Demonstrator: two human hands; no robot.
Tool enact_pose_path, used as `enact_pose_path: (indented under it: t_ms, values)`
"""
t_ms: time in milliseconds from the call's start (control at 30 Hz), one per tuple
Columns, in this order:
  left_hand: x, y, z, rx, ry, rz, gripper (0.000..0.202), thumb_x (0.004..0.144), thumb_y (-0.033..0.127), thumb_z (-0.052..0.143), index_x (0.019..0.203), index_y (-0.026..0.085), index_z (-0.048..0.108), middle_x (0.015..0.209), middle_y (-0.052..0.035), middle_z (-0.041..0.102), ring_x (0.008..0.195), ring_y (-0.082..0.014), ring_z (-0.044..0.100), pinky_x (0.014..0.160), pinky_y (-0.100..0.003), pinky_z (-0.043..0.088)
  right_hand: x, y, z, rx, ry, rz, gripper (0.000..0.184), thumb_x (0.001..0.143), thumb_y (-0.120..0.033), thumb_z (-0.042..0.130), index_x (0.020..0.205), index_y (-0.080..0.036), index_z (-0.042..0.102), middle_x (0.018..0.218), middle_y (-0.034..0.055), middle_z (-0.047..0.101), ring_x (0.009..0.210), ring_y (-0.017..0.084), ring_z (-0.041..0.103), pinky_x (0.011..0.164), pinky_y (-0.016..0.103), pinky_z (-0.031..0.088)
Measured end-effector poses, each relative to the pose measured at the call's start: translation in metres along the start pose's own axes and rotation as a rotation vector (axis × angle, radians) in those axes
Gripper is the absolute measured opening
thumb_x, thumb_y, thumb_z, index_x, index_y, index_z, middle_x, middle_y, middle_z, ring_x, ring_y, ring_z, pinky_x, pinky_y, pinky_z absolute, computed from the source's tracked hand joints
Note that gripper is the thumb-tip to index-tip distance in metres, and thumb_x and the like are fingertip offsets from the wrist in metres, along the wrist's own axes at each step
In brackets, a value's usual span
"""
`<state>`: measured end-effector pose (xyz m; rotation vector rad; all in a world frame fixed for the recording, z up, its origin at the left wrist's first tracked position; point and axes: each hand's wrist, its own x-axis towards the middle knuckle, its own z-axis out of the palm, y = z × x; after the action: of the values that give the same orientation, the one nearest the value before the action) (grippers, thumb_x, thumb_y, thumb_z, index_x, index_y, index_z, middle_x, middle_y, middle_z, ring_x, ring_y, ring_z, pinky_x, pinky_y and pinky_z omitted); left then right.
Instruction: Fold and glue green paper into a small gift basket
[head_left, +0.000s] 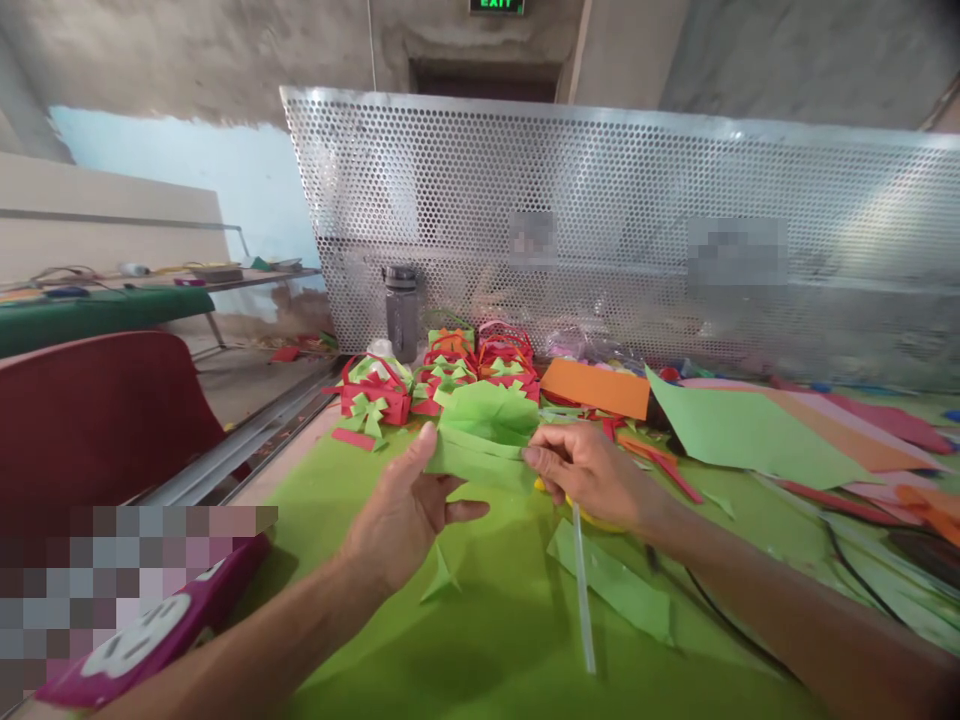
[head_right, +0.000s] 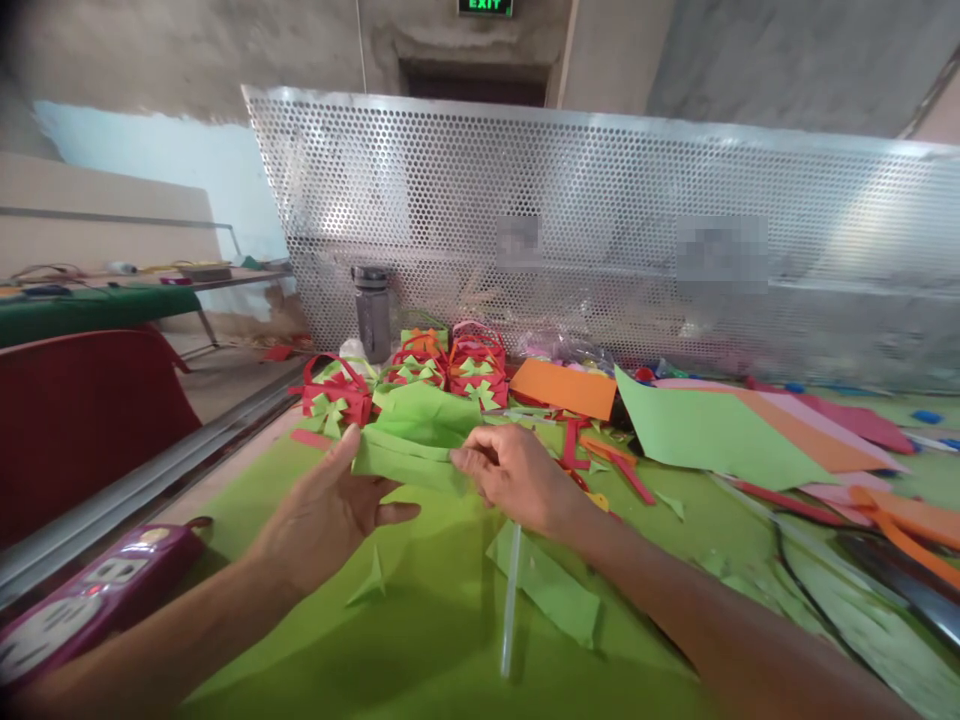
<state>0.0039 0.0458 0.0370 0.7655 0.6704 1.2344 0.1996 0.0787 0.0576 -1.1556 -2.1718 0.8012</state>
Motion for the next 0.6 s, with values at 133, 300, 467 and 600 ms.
enact_pose_path:
  t_ms: [133,300,467,600]
  values:
    - [-0.001,-0.002,0.000,-0.006,0.017,0.004,0.030,0.089,0.035,0.044,0.107,0.019,0.062,0.100,-0.0091,0.068,0.080,-0.0208,0.065,0.067,-0.038,0.057,-0.002,-0.003,-0.002,-0.020,0.008,-0.023,0.035,0.087,-0.043,0.044,0.062,-0.019,0.047,0.048,-0.0041,0.049,0.043,0.009,0.047,0.046,0.022,0.034]
    - [-0.001,-0.004,-0.002,0.005,0.040,0.009,0.028,0.088,0.034,0.046,0.102,0.017,0.064,0.101,-0.0092,0.068,0.082,-0.0212,0.064,0.069,-0.038,0.056,-0.004,-0.010,-0.005,-0.109,0.025,-0.043,0.030,0.083,-0.039,0.051,0.062,-0.018,0.050,0.051,-0.0054,0.044,0.047,0.009,0.040,0.046,0.021,0.029]
    - [-0.002,-0.002,-0.002,0.052,-0.028,0.079,0.026,0.085,0.032,0.051,0.102,0.017,0.063,0.108,-0.0099,0.065,0.089,-0.0232,0.062,0.072,-0.040,0.055,-0.002,-0.009,-0.009,-0.222,0.056,-0.074,0.022,0.081,-0.031,0.055,0.064,-0.018,0.055,0.056,-0.0044,0.048,0.052,0.009,0.040,0.049,0.022,0.029]
    - [-0.004,-0.001,-0.001,0.095,-0.075,0.119,0.027,0.078,0.030,0.061,0.103,0.019,0.062,0.111,-0.0096,0.061,0.095,-0.0259,0.057,0.071,-0.044,0.054,0.001,-0.004,-0.009,-0.211,0.014,-0.099,0.009,0.077,-0.024,0.059,0.073,-0.018,0.063,0.062,-0.0021,0.058,0.058,0.011,0.049,0.054,0.023,0.034]
